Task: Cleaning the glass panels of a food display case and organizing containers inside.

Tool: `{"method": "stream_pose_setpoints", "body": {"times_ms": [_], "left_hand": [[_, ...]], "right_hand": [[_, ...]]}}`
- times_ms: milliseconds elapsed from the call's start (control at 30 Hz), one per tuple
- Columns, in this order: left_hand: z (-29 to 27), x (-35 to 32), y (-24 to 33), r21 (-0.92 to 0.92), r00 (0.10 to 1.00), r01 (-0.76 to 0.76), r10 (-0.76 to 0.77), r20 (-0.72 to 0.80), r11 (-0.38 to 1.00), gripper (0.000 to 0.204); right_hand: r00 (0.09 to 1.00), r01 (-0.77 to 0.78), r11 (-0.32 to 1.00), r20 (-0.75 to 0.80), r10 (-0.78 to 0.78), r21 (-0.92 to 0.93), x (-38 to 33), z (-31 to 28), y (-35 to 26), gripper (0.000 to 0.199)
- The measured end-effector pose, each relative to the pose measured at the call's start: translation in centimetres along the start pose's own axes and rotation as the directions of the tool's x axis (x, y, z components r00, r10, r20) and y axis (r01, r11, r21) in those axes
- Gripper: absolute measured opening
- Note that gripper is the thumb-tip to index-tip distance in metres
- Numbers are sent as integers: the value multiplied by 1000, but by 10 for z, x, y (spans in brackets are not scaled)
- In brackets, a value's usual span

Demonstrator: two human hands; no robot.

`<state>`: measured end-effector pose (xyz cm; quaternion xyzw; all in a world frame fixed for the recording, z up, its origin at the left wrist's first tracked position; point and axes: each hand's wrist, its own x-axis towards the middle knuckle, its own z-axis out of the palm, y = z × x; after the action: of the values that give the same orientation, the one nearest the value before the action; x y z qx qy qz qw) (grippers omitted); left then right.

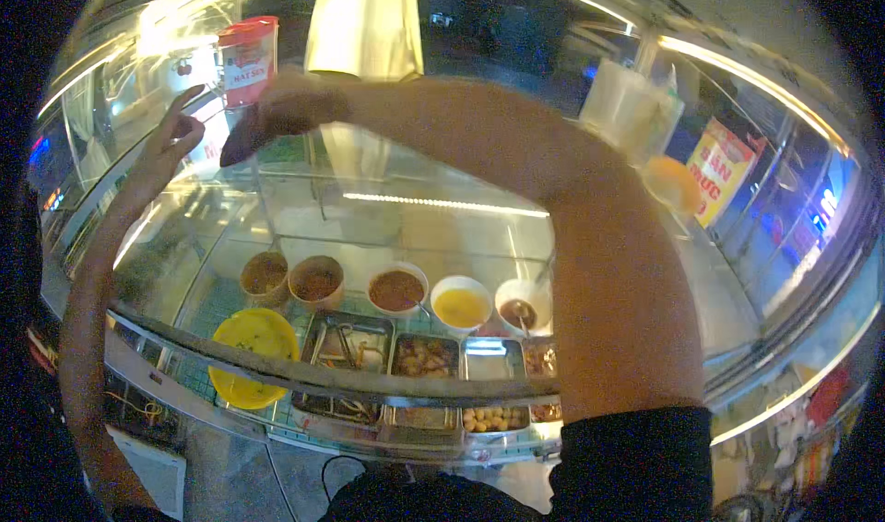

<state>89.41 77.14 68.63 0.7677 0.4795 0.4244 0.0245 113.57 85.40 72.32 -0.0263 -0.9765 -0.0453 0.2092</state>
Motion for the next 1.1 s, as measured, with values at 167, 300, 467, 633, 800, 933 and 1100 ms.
{"method": "stream_pose_setpoints", "body": {"times_ms": [167,300,467,633,800,933,1100], "left_hand": [[8,2,14,-32,999,-8,9,33,999,50],[1,-2,29,11,999,-12,11,50,1000,51],[30,15,38,-150,986,-95,114,124,984,51],[9,-5,32,-67,982,-83,93,167,994,49],[34,3,43,-155,976,-97,125,180,983,50],[28,3,39,-145,970,-120,147,193,982,50],[10,-7,55,-71,964,-250,255,71,966,52]], "right_hand": [[806,-590,561,381,454,580,-92,-130,52,48],[319,-785,288,-40,947,548,-231,-150,35,37],[332,-932,277,-242,912,-234,-424,-129,87,32],[526,-835,494,-85,846,-241,-205,-34,54,78],[749,-658,753,-81,657,24,-95,7,10,49],[680,-654,514,135,720,555,-68,-15,-9,29],[300,-809,254,0,954,530,-165,-126,-105,33]]}}
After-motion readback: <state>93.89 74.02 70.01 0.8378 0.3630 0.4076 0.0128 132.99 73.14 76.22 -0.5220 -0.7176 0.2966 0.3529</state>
